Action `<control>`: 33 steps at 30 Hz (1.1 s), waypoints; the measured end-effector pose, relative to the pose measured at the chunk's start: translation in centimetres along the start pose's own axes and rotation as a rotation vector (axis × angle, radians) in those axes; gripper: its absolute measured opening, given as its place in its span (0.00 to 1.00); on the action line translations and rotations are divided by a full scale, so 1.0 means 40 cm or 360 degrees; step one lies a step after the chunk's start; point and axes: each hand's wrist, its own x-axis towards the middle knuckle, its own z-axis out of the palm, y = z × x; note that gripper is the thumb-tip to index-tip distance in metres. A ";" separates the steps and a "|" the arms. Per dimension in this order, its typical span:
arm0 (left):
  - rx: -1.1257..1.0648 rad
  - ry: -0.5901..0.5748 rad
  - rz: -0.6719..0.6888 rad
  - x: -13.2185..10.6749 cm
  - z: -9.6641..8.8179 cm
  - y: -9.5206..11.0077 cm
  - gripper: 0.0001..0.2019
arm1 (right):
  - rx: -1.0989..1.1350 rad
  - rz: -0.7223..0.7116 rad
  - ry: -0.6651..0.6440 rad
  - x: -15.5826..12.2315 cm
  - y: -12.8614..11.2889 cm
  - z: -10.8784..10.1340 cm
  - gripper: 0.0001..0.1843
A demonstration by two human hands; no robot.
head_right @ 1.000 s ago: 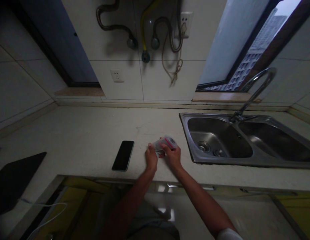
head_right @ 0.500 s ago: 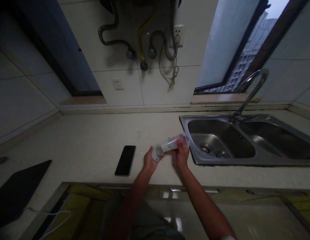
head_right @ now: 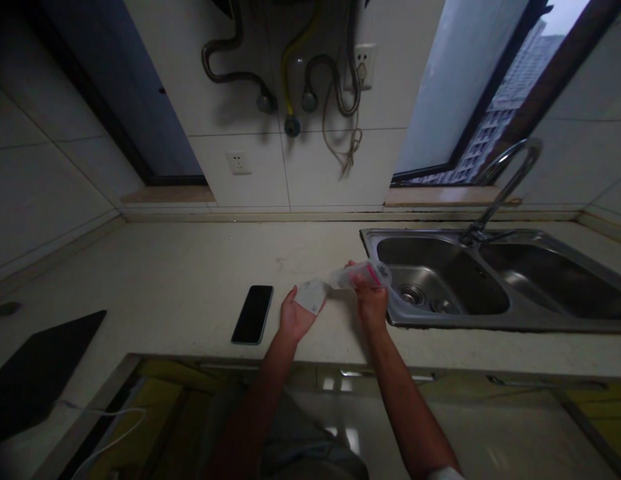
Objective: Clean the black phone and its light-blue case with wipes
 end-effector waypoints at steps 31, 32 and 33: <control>-0.0027 -0.0011 -0.0038 0.011 -0.011 -0.008 0.12 | -0.0047 0.0040 -0.0183 -0.009 0.055 0.022 0.23; -0.0030 0.0000 -0.0040 0.010 -0.012 -0.007 0.12 | 0.0035 0.0080 -0.0172 -0.005 0.052 0.018 0.24; -0.0033 0.0010 -0.0043 0.009 -0.013 -0.006 0.11 | 0.0108 0.0123 -0.0155 -0.002 0.049 0.012 0.25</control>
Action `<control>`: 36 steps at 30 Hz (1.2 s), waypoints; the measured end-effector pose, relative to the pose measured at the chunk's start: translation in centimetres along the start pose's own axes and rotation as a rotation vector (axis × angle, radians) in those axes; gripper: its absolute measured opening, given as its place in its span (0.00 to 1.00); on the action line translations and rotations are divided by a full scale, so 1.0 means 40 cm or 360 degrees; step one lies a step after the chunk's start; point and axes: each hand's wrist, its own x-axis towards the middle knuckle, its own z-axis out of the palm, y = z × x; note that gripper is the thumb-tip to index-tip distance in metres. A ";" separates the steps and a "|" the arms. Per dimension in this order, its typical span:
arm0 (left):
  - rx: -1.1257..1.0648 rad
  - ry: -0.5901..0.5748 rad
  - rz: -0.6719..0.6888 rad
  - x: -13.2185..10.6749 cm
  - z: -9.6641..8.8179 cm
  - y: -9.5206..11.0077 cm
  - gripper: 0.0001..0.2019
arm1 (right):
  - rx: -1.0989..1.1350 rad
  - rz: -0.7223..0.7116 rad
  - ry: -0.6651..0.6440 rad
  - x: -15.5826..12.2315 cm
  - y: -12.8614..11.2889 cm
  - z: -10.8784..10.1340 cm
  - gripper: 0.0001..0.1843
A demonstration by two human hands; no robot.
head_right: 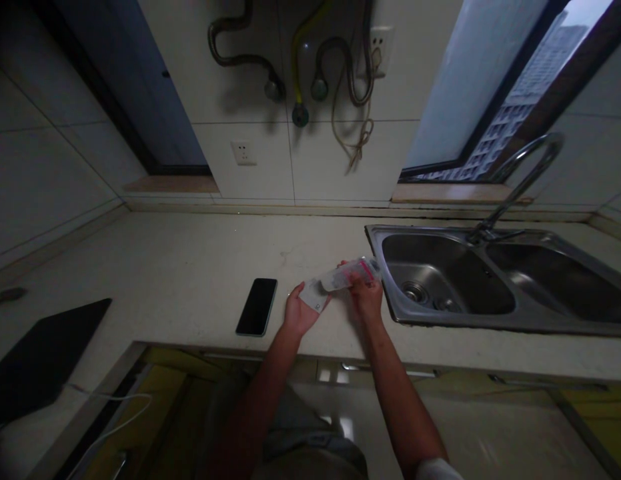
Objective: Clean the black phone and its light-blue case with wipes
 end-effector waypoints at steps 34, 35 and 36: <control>0.0118 0.0013 0.0151 0.007 -0.010 -0.026 0.16 | -0.0826 -0.0192 -0.0045 -0.064 0.029 -0.001 0.26; 0.0095 0.0027 0.0203 0.008 -0.009 -0.025 0.16 | -0.0812 -0.0215 -0.0025 -0.066 0.028 0.000 0.25; 0.0071 0.0037 0.0243 0.009 -0.008 -0.024 0.16 | -0.0794 -0.0238 0.0005 -0.066 0.027 0.000 0.24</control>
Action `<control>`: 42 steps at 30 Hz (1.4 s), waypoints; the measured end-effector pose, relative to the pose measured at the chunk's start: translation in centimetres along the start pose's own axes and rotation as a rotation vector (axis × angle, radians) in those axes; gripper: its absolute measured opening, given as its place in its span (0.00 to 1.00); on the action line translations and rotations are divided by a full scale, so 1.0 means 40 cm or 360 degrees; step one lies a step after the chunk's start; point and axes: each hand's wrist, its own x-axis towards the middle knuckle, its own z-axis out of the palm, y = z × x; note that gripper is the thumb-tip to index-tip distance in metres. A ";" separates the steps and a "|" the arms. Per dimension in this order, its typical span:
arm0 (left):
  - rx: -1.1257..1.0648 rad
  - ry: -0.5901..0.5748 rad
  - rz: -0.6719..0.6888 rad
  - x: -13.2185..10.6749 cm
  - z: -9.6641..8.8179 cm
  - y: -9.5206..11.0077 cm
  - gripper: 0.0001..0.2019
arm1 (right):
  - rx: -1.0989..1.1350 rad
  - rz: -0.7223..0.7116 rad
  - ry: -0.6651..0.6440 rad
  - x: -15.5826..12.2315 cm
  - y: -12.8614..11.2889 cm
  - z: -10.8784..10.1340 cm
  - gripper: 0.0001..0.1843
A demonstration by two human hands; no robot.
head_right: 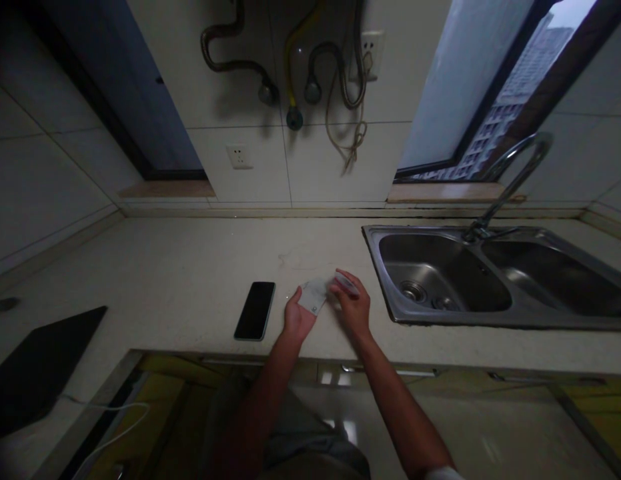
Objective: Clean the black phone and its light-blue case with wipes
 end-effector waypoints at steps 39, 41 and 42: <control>-0.0074 -0.0016 -0.0045 0.011 0.000 -0.015 0.14 | -0.0284 -0.0192 -0.0170 -0.004 0.006 0.010 0.23; -0.0081 -0.0015 -0.0031 0.012 0.001 -0.018 0.14 | -0.0319 -0.0193 -0.0191 -0.002 0.007 0.012 0.24; -0.0074 -0.0012 -0.0025 0.013 0.000 -0.021 0.14 | -0.0330 -0.0188 -0.0201 -0.001 0.009 0.012 0.24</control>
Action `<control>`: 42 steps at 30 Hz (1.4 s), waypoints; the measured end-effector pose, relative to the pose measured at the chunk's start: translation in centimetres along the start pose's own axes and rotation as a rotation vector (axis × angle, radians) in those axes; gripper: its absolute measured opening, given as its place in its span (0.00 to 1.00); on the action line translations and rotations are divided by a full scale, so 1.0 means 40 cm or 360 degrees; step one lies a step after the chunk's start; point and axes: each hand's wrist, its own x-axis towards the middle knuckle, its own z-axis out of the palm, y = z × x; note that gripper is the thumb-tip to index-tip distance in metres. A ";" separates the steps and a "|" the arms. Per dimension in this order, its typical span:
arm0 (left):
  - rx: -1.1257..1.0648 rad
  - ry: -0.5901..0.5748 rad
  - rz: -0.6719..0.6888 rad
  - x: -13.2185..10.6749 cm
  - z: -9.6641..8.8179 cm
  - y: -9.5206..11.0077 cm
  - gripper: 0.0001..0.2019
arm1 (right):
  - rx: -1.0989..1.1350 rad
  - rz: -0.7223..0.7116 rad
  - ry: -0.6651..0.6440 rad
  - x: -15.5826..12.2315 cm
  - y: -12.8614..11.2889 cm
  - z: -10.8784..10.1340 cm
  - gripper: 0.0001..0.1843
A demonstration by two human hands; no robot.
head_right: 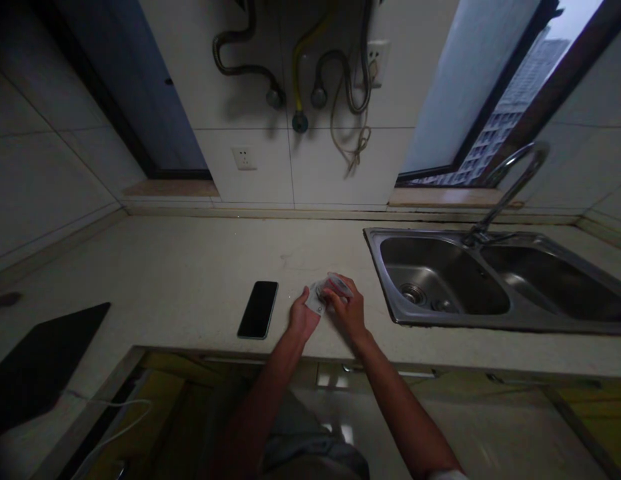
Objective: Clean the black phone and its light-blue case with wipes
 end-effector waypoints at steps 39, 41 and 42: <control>0.2574 -0.0316 0.1485 -0.074 -0.055 -0.051 0.25 | 0.0200 0.0180 0.0082 0.050 0.105 -0.129 0.24; 0.2641 -0.0280 0.1671 -0.095 -0.060 -0.042 0.23 | 0.0045 0.0124 0.0220 0.000 0.094 -0.136 0.26; 0.2652 -0.0285 0.1712 -0.108 -0.065 -0.037 0.21 | -0.0026 0.0105 0.0273 -0.028 0.086 -0.138 0.25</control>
